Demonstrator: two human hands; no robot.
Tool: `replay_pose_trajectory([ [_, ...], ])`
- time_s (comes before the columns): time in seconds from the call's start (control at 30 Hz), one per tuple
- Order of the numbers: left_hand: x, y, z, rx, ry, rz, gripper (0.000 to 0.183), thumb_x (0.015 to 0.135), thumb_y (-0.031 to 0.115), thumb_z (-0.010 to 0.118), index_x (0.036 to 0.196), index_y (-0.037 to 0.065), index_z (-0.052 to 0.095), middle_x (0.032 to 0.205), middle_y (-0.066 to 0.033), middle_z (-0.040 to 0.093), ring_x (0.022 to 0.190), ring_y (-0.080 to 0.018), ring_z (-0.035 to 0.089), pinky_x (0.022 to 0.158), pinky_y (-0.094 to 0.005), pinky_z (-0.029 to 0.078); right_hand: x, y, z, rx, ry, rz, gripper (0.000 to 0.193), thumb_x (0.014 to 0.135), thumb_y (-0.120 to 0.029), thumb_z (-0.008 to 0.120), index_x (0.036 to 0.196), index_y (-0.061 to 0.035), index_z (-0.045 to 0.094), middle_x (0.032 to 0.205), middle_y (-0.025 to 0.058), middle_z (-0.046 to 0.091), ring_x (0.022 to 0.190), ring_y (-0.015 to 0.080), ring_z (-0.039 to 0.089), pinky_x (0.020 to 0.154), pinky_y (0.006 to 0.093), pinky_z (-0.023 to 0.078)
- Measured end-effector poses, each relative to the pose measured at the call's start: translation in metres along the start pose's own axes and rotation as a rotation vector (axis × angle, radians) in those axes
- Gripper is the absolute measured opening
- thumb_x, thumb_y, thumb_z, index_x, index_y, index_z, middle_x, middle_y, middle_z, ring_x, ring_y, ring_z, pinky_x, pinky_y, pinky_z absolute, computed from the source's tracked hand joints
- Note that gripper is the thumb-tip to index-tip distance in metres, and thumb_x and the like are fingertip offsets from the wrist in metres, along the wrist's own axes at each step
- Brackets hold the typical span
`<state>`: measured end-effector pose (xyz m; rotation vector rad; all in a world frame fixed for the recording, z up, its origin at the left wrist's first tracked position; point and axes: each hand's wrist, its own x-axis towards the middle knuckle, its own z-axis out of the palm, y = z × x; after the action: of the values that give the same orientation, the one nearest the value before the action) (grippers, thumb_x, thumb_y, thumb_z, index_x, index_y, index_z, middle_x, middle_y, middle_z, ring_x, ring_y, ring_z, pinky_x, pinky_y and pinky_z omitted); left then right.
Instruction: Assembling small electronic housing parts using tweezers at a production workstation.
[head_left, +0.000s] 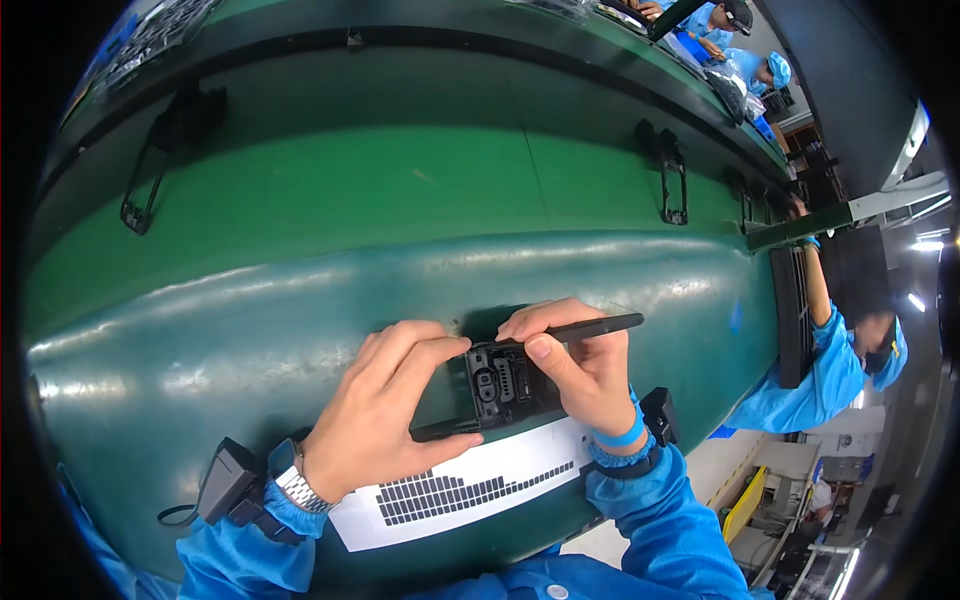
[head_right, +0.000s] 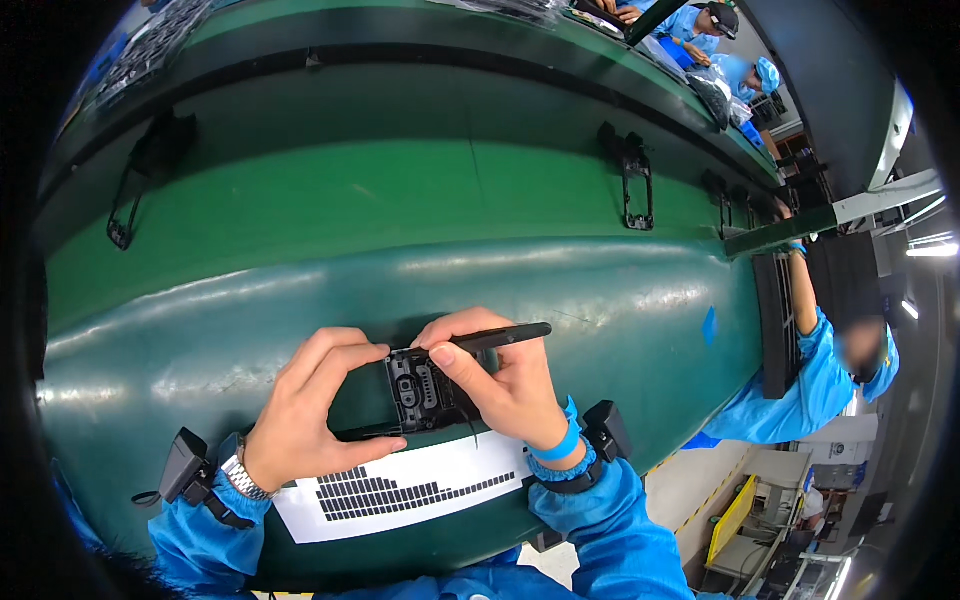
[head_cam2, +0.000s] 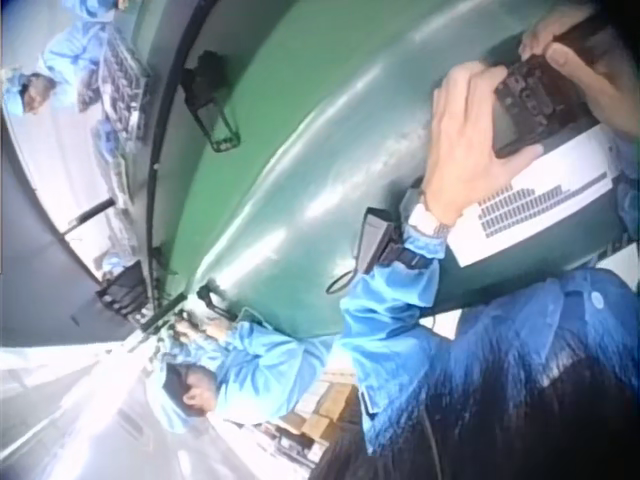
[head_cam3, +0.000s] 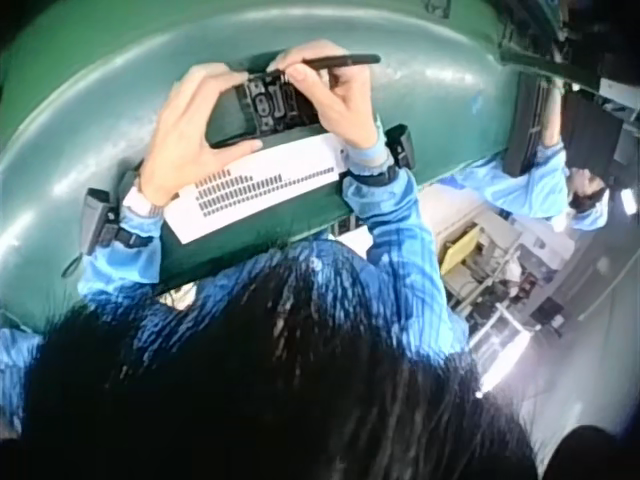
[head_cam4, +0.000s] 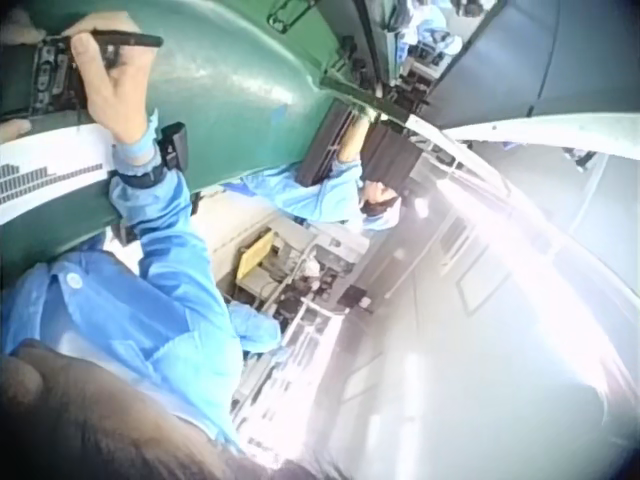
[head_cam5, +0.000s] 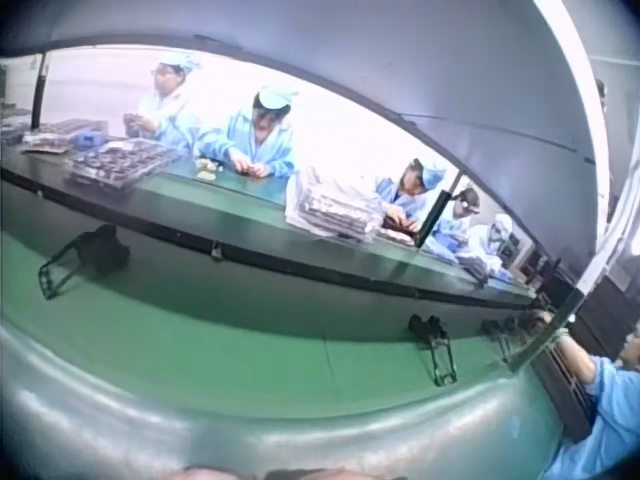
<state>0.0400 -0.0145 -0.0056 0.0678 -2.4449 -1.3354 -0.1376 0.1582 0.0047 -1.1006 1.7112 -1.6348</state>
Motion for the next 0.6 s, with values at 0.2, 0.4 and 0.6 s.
replay_pose_trajectory([
  [0.2, 0.0013, -0.0007, 0.0007, 0.007, 0.012, 0.008, 0.072, 0.069, 0.024, 0.092, 0.130, 0.002, 0.060, 0.124, -0.0145, 0.058, 0.113, -0.0373, 0.060, 0.098, -0.0460, 0.050, 0.0019, 0.0008, -0.0006, -0.005, -0.017, -0.027, 0.011, 0.100, -0.008, 0.070, 0.105, 0.0020, 0.071, 0.102, 0.0139, 0.075, 0.099, 0.0215, 0.071, 0.091, 0.0356, 0.056],
  [0.4, 0.0034, -0.0015, 0.0028, 0.051, 0.024, 0.035, 0.078, 0.065, 0.027, 0.096, 0.131, 0.004, 0.063, 0.124, -0.0166, 0.060, 0.110, -0.0371, 0.064, 0.095, -0.0441, 0.053, 0.0017, -0.0011, -0.0029, -0.012, -0.028, -0.035, 0.011, 0.099, -0.007, 0.070, 0.105, 0.0017, 0.071, 0.102, 0.0137, 0.074, 0.100, 0.0225, 0.071, 0.092, 0.0361, 0.055],
  [0.6, 0.0057, -0.0007, 0.0058, 0.054, 0.019, 0.031, 0.077, 0.065, 0.027, 0.096, 0.130, 0.004, 0.063, 0.124, -0.0164, 0.060, 0.111, -0.0371, 0.064, 0.096, -0.0448, 0.053, 0.0017, 0.0001, -0.0071, -0.073, -0.027, -0.041, 0.011, 0.098, -0.009, 0.072, 0.104, 0.0003, 0.072, 0.103, 0.0136, 0.075, 0.100, 0.0244, 0.071, 0.092, 0.0377, 0.055],
])
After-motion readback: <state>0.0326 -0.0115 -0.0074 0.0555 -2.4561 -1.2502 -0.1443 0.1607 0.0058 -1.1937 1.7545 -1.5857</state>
